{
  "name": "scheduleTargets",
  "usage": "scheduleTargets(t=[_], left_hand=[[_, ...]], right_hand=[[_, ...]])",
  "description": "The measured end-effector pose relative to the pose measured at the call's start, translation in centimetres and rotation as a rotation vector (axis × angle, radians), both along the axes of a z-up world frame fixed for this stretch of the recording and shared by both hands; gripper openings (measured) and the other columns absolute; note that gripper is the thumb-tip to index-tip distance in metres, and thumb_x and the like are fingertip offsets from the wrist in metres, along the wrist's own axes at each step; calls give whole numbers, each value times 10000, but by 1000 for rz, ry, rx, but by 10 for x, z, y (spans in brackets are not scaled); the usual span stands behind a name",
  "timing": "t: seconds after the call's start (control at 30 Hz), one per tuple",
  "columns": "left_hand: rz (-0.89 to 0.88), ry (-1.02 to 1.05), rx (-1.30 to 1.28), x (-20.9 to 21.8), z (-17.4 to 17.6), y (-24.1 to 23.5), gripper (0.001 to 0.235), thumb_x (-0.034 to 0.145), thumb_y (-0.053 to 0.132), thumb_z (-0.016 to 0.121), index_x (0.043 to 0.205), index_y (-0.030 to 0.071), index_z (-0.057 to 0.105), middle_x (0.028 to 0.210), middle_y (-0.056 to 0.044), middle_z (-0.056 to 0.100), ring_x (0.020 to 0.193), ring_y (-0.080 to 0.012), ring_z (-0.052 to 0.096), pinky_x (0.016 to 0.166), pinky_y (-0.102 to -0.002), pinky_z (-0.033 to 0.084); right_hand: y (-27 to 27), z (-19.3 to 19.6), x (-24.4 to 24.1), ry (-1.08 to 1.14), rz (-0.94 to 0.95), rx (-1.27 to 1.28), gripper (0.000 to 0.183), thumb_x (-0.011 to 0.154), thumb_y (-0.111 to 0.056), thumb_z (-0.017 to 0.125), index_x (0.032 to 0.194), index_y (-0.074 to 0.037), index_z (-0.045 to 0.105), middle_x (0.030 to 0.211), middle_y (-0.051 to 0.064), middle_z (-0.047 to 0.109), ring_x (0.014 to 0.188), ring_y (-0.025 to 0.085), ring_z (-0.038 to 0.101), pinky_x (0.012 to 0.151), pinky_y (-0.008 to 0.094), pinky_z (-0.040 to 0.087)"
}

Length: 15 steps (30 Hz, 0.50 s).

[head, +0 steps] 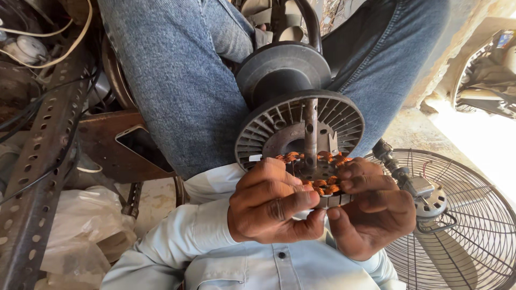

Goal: The person works on the motor of a ceiling fan, stripping wires by hand and using shears to cut and trim electrical components.

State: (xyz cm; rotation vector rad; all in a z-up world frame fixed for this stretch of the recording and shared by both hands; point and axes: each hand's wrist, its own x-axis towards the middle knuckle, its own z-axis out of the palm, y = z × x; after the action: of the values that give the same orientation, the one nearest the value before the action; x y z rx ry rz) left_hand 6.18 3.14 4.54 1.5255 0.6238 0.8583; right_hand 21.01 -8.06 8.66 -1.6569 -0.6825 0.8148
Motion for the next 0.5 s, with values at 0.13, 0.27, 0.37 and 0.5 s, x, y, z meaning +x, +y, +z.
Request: scheduleTargets(t=[0.13,0.27,0.37,0.5], left_hand=[[9,22,11,3,1,-1,571,939,115,843,1427,122,547,934,18,610,857,-183,596,729,-320,543],[42,23,32,5,1,-5,555,949,137,835,1422,95,548,902,19,595,830,-173,583,721,-313,548],[22,5,54,5,0,-3,569,981,141,829,1444,67,506,904,19,574,839,-186,581,737,-337,546],[42,-69,31,4,-5,2,572,973,128,797,1472,99,520,979,-40,633,856,-221,614,752,-350,545]], right_hand=[[4,-4,1,-33,12,21,380,892,-151,843,1021,-74,494,1025,132,667,1049,250,681,972,415,529],[11,1,-5,-47,-6,-1,338,916,-162,822,994,-57,511,1048,127,658,1017,242,665,976,418,544],[20,3,0,-168,102,-63,246,906,-177,751,974,13,608,1013,133,639,938,227,646,871,363,536],[29,13,9,-248,251,-138,253,942,-188,698,1027,47,664,1050,152,656,1001,248,642,886,345,506]])
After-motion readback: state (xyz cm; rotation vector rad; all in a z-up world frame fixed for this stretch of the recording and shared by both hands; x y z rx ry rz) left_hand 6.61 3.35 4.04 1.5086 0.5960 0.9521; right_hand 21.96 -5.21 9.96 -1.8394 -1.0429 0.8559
